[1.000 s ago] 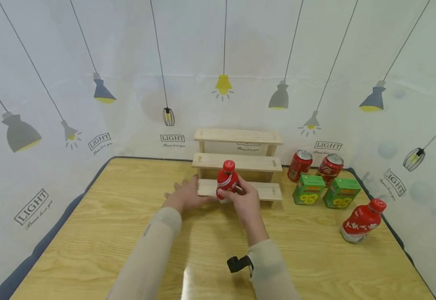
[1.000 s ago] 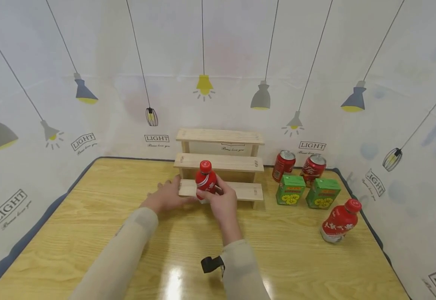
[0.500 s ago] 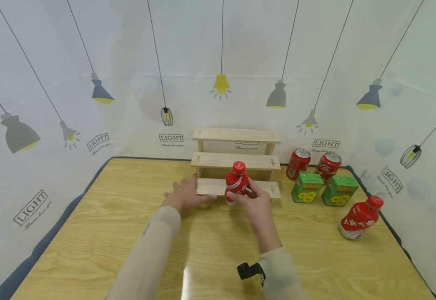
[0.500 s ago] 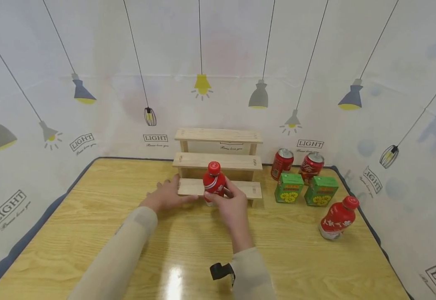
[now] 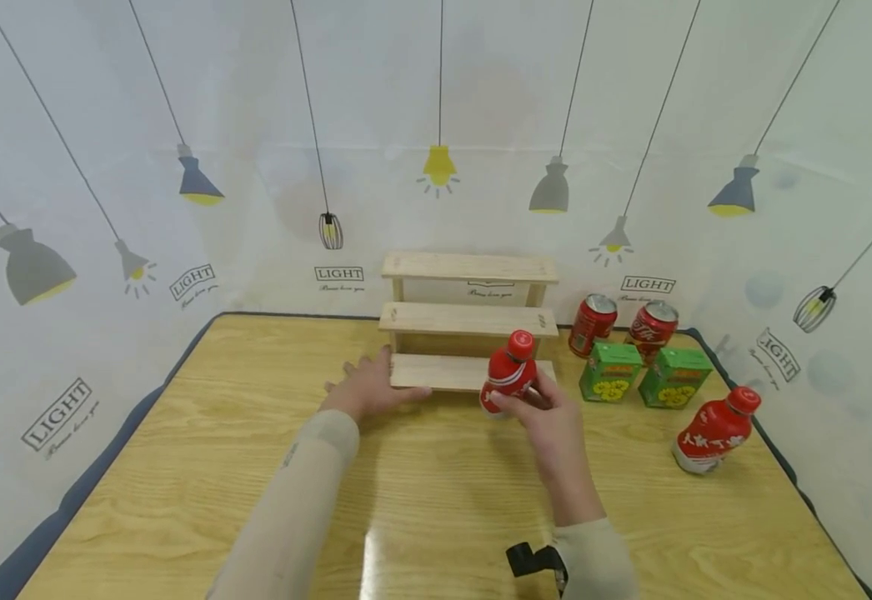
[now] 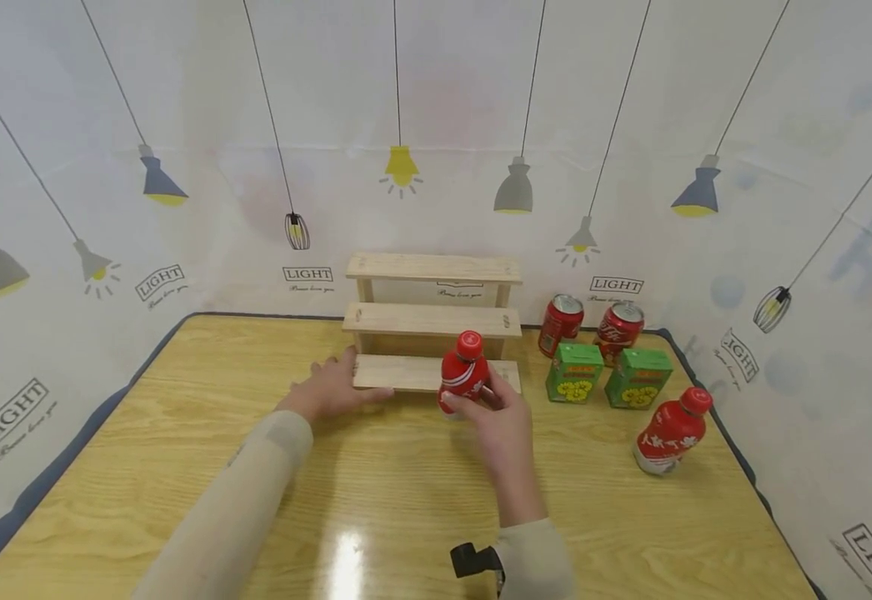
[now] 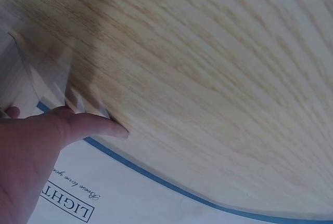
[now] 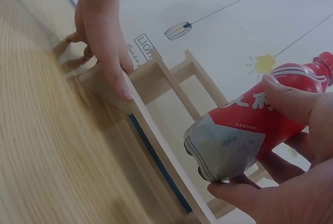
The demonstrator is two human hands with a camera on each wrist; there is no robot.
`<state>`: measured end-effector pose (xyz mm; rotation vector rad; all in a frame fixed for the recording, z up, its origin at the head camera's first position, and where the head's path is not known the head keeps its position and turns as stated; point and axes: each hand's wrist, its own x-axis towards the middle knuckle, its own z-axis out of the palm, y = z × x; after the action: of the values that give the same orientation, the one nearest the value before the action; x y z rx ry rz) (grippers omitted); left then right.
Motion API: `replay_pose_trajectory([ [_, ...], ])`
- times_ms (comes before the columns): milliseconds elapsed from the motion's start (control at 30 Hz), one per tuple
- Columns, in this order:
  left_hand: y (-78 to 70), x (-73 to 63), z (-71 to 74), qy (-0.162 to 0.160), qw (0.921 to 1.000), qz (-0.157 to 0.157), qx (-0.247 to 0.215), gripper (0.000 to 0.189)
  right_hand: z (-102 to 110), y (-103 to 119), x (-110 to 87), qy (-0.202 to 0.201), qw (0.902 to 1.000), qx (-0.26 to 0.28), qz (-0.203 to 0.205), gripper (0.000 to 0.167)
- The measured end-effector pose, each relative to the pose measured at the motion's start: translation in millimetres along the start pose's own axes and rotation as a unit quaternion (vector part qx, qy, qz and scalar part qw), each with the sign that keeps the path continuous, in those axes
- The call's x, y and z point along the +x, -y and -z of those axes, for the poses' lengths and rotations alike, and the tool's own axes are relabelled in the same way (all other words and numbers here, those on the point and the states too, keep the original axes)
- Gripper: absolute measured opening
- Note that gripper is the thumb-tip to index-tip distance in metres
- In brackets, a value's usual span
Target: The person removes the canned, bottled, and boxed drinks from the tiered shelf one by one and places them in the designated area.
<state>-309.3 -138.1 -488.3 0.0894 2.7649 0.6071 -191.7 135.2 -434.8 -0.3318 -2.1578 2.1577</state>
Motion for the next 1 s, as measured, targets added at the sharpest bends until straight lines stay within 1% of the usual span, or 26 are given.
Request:
replay_pose_trajectory([
  [133,-0.2,0.2,0.2,0.003,1.0000,0.000,-0.006,0.145,13.9,-3.7,-2.4,-0.010,0.9998,-0.003,-0.016,0.063],
  [267,-1.5,-0.2,0.4,0.001,1.0000,-0.002,-0.006,0.142,30.1,-8.0,-3.9,-0.019,0.9994,-0.014,-0.024,0.068],
  [400,-2.7,-2.0,0.9,-0.001,1.0000,-0.003,-0.009,0.140,47.4,-12.2,-4.6,-0.034,0.9988,-0.012,-0.034,0.073],
  [667,-2.3,-1.9,0.6,-0.007,1.0000,-0.004,0.001,0.138,77.9,-23.3,-1.1,-0.077,0.9949,-0.015,-0.063,0.080],
  [800,-1.0,-1.7,0.2,-0.008,0.9999,-0.006,0.000,0.138,89.7,-28.1,-0.7,-0.101,0.9925,-0.016,-0.066,0.080],
  [1000,1.6,0.1,-1.5,-0.010,0.9999,-0.007,-0.010,0.145,105.6,-34.0,-1.4,-0.135,0.9885,-0.010,-0.067,0.078],
])
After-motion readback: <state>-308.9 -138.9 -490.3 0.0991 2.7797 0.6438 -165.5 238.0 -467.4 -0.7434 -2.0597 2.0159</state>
